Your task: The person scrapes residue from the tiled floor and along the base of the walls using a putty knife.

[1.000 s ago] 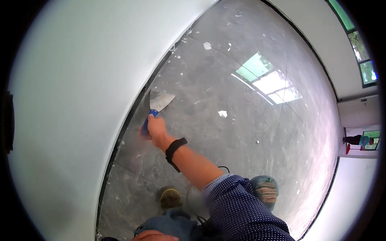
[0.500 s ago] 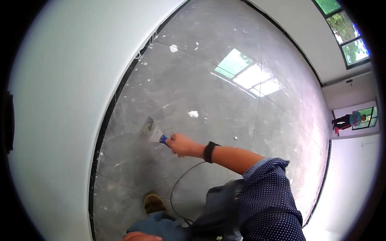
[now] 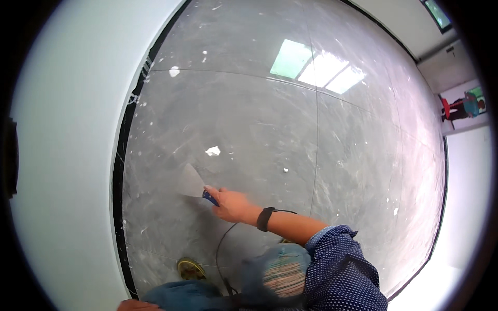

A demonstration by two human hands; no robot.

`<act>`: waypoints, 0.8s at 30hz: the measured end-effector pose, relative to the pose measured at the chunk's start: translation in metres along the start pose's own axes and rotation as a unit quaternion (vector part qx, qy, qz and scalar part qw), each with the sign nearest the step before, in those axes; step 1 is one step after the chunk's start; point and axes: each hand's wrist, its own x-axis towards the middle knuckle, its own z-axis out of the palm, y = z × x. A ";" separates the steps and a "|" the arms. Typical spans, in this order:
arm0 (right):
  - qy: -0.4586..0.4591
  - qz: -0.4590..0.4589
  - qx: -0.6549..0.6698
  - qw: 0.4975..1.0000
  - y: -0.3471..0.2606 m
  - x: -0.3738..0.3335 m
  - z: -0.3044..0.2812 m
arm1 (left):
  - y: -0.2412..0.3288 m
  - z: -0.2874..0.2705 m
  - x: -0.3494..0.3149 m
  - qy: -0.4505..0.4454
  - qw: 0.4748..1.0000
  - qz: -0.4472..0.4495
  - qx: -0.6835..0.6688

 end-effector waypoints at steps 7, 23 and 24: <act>0.078 0.001 0.045 0.996 0.039 -0.039 -0.006 | 0.073 -0.031 0.071 -0.010 0.979 0.081 0.189; 0.125 0.057 -0.051 0.989 0.015 -0.045 -0.082 | 0.025 0.078 0.106 -0.116 0.964 0.180 0.158; 0.122 0.060 -0.068 0.988 0.012 -0.039 -0.087 | 0.023 0.078 0.105 -0.108 0.966 0.194 0.135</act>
